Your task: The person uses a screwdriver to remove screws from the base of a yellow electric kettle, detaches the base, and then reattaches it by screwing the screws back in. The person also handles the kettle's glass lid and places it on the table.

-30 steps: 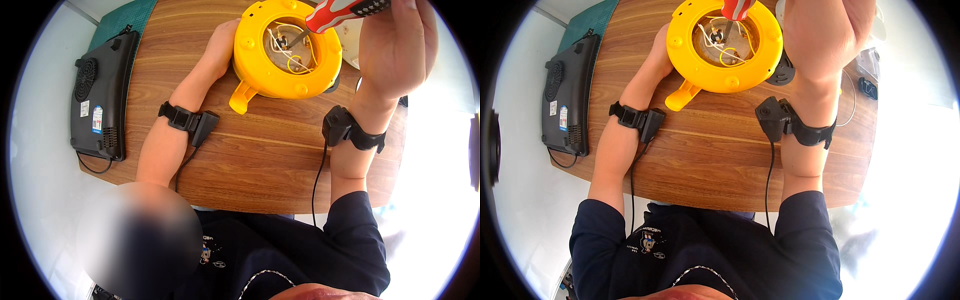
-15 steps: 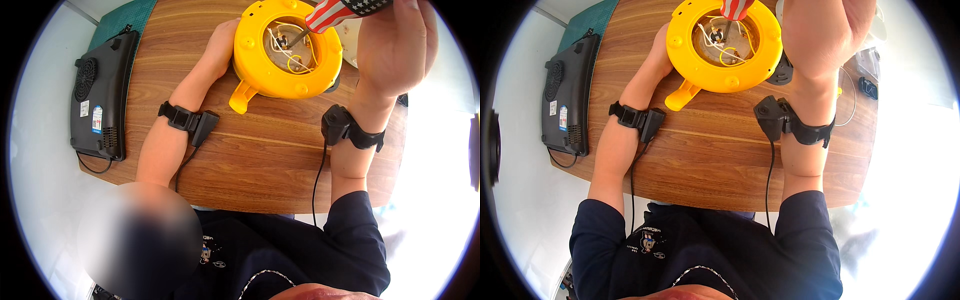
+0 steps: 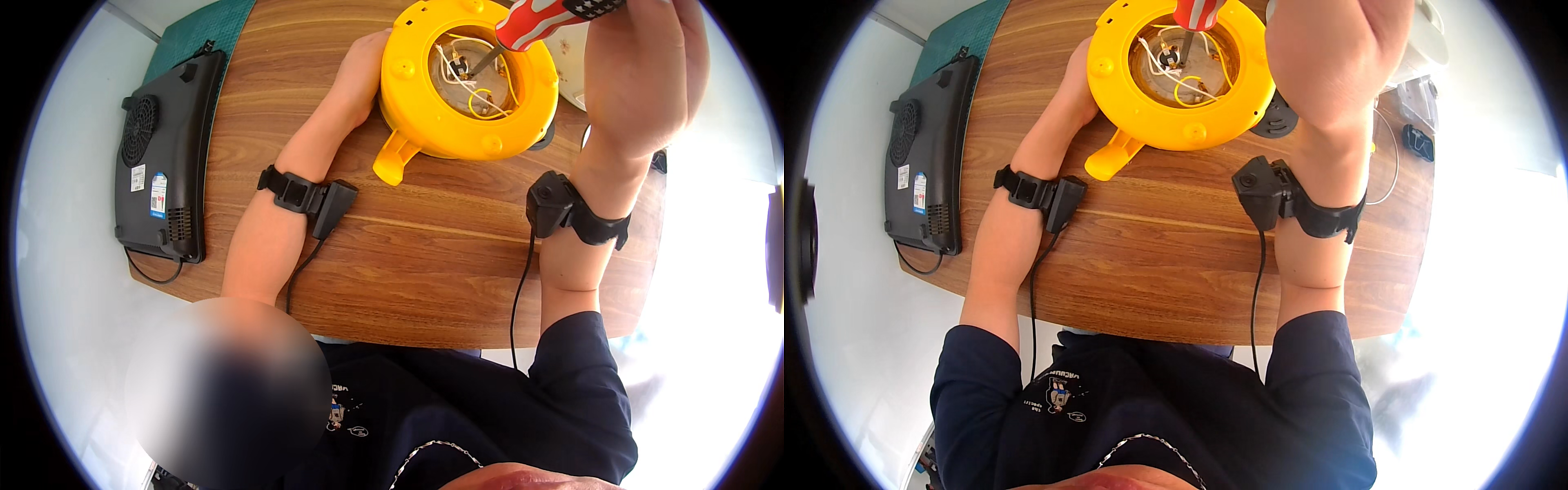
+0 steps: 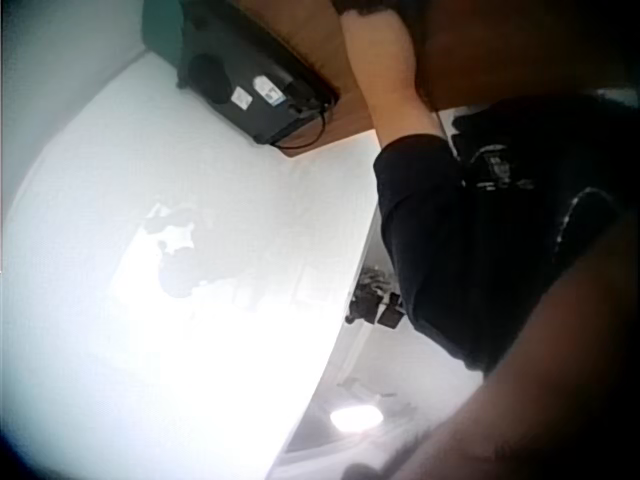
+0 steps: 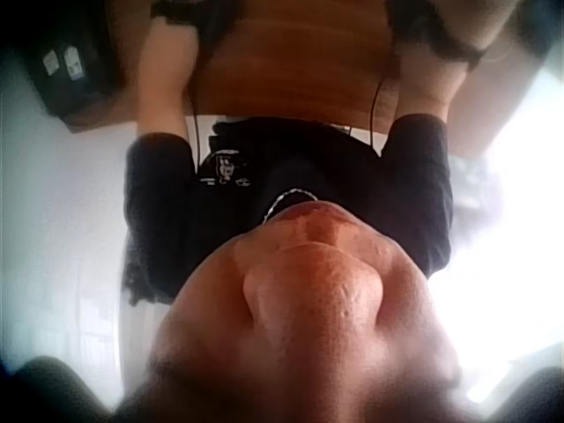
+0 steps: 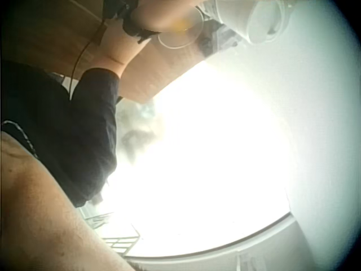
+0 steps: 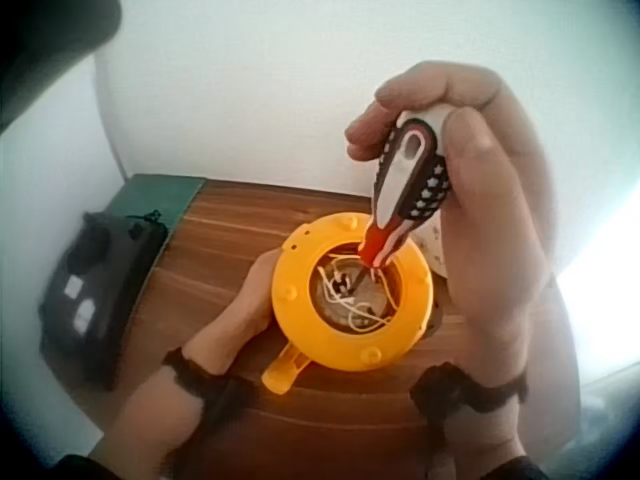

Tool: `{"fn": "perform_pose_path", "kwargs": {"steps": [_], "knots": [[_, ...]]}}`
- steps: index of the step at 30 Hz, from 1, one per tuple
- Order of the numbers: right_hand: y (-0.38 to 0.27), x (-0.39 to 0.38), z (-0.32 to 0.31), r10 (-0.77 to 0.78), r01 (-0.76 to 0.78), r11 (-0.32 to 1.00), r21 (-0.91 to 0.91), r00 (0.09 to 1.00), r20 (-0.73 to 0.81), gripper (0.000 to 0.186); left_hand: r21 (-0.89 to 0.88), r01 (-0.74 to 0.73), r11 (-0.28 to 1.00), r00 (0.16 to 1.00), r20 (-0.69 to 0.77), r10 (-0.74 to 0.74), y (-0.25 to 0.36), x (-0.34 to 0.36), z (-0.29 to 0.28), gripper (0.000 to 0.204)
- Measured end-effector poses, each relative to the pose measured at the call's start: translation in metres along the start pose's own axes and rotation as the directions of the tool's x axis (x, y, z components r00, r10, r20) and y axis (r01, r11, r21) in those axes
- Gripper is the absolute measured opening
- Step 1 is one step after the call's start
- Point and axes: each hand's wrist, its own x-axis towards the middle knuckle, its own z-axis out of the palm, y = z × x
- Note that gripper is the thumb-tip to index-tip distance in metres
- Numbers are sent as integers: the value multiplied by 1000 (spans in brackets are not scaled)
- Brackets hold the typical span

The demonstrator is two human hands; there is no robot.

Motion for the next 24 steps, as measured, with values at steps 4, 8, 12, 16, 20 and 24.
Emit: {"fn": "perform_pose_path", "kwargs": {"steps": [4, 8, 12, 16, 20, 24], "knots": [[-10, -3, 9, -15, 14, 1000, -28, 999, -52, 41, -12, 2, 1000, 1000, 17, -2, -1, 0, -2, 34], [-24, 1, 3, 55, -39, 984, -171, 994, 91, 44, 9, -2, 1000, 1000, 3, 2, 2, -2, 0, 34], [1, -4, 21, -6, -1, 999, -44, 989, -148, 46, 7, 6, 1000, 1000, -7, -5, 3, -2, 2, 33], [-18, 0, 19, 83, -98, 987, -125, 989, -119, 47, 12, -15, 1000, 1000, 8, 15, 1, -1, -1, 33], [-8, -5, 6, -60, 60, 989, 137, 998, -1, 49, 22, -25, 999, 1000, 15, 25, 2, -2, 1, 32], [-12, -3, 12, 27, -19, 996, 90, 995, -93, 49, 10, -15, 1000, 1000, 18, 15, 0, 0, -2, 32]]}}
